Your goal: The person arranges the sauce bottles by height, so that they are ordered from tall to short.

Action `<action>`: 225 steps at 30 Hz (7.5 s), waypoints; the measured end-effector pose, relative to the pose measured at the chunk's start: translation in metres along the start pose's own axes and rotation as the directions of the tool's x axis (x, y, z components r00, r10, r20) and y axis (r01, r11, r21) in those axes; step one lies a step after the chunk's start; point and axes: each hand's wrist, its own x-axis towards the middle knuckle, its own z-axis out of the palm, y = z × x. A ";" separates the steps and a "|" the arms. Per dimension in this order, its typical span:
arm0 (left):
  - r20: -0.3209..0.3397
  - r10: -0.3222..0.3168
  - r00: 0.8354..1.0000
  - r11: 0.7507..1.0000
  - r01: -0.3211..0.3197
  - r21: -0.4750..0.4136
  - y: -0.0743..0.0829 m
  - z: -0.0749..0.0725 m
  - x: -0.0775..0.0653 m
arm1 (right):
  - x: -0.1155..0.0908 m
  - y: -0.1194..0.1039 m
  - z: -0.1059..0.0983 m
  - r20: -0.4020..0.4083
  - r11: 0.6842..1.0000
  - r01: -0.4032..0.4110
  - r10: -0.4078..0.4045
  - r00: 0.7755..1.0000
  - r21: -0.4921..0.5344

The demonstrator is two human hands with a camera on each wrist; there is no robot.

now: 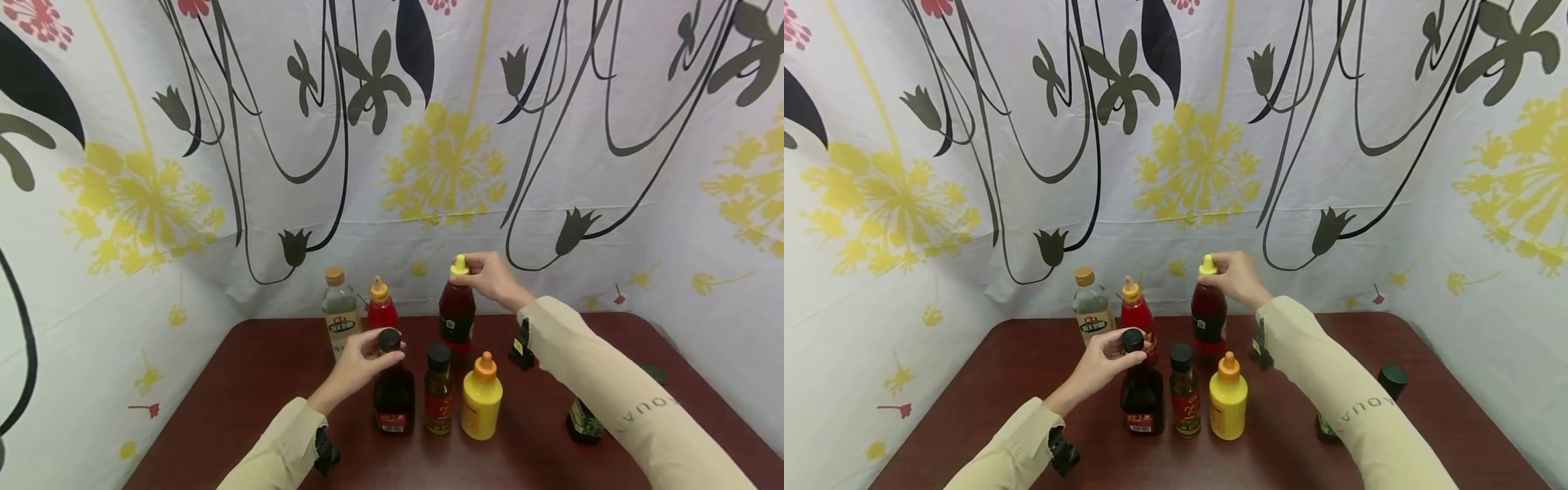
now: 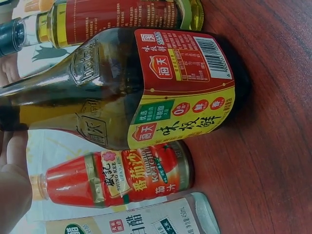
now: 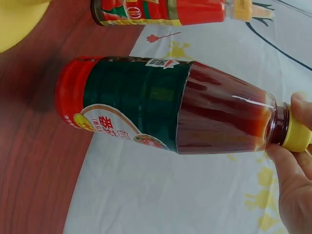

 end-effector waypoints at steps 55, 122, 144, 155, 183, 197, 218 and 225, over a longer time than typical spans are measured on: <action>-0.019 -0.041 0.999 0.998 0.040 -0.040 -0.002 0.002 0.001 | 0.038 0.027 0.032 0.368 0.991 0.129 -0.135 0.920 0.041; -0.076 -0.123 0.990 0.992 0.121 -0.032 0.015 0.011 -0.006 | -0.210 0.126 -0.140 -0.091 0.962 -0.137 0.118 0.989 -0.236; -0.113 0.044 0.993 0.980 -0.021 0.200 0.018 0.016 0.019 | -0.220 0.154 -0.130 -0.190 0.966 -0.038 -0.012 0.982 -0.255; -0.076 0.009 0.997 0.950 0.015 0.311 0.010 0.014 0.055 | -0.221 0.156 -0.128 -0.201 0.968 -0.032 -0.019 0.979 -0.249; 0.081 -0.097 0.992 0.884 0.048 0.465 0.021 0.063 0.111 | -0.219 0.155 -0.128 -0.204 0.967 -0.008 -0.045 0.978 -0.254; 0.143 -0.119 0.983 0.900 0.047 0.432 0.020 0.071 0.131 | -0.220 0.153 -0.129 -0.195 0.972 -0.018 -0.029 0.980 -0.235; 0.172 -0.167 0.971 0.863 0.060 0.502 0.009 0.078 0.158 | -0.223 0.155 -0.129 -0.188 0.977 -0.025 -0.016 0.982 -0.212; 0.182 -0.183 0.966 0.882 0.079 0.465 0.006 0.077 0.160 | -0.225 0.157 -0.131 -0.184 0.981 -0.014 -0.023 0.983 -0.194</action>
